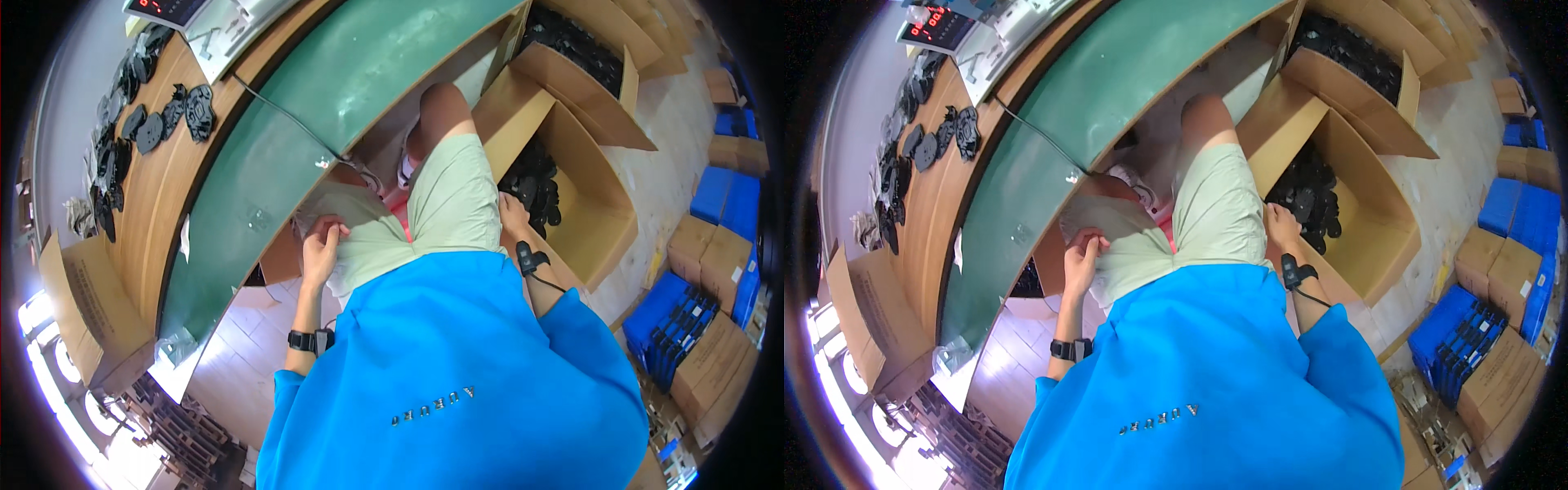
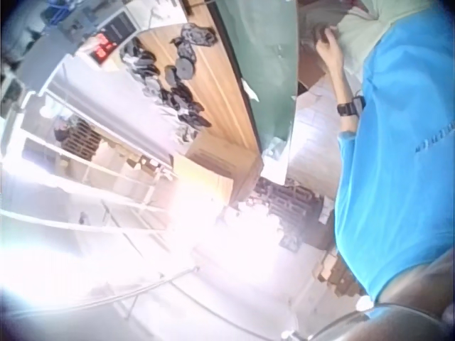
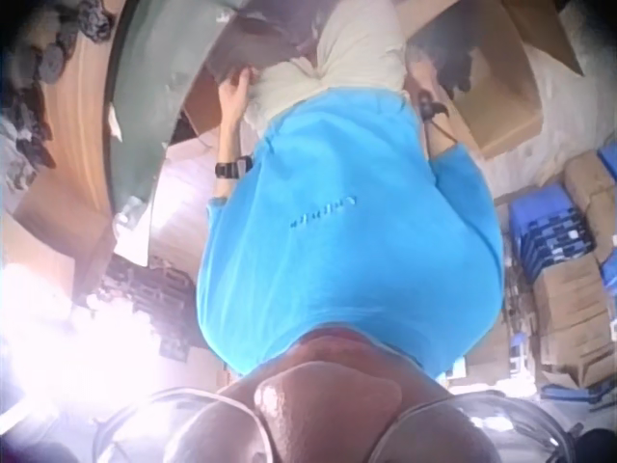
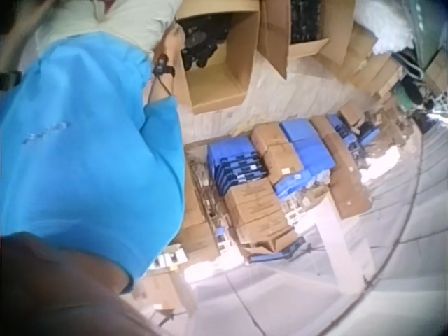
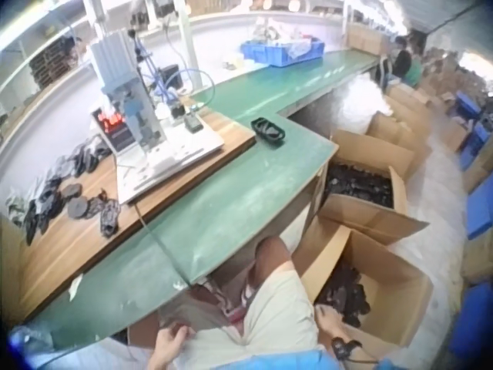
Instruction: The recorder is assembling electronic components using a press machine at a factory workstation.
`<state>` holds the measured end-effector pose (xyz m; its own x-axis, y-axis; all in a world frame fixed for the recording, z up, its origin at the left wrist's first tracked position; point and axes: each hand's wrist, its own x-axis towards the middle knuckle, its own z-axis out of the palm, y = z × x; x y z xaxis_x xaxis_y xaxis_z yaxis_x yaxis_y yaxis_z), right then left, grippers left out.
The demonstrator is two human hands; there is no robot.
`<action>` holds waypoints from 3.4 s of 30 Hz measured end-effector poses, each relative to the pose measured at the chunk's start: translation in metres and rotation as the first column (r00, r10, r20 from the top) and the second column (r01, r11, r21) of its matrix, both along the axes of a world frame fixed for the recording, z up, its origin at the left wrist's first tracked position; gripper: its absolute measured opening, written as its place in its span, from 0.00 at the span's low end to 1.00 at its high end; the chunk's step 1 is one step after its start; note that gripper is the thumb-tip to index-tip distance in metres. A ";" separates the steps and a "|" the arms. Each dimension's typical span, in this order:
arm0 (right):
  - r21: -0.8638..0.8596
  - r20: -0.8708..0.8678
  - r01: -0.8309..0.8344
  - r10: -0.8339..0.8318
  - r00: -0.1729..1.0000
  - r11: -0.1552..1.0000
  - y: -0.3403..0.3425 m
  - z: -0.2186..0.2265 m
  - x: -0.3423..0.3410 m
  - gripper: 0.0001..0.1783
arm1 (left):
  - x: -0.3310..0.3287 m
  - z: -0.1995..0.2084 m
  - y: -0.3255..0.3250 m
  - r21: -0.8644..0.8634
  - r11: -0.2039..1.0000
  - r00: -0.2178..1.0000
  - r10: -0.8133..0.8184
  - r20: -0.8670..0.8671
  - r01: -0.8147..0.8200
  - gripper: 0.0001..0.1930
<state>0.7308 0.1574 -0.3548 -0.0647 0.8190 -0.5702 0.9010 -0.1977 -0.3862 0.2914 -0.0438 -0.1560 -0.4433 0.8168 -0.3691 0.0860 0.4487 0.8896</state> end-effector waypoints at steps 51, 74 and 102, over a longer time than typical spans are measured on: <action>0.043 0.053 -0.395 0.392 0.918 0.918 -0.035 0.004 0.100 0.25 | 0.041 0.004 -0.074 0.019 0.986 0.823 -0.129 -0.553 0.167 0.07; 0.203 -0.056 -0.263 0.279 0.959 0.943 -0.044 -0.005 0.096 0.25 | 0.039 -0.071 -0.017 -0.340 0.816 0.839 -0.530 -0.119 0.467 0.09; 0.179 -0.052 -0.198 0.210 0.976 0.964 -0.047 -0.020 0.098 0.22 | 0.032 -0.094 -0.011 -0.442 0.794 0.880 -0.475 -0.023 0.417 0.15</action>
<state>0.8291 0.1105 -0.3744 -0.2751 0.8693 -0.4107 0.8850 0.0621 -0.4615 0.3238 -0.0545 -0.2501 -0.1334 0.7194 -0.6816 0.4659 0.6526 0.5976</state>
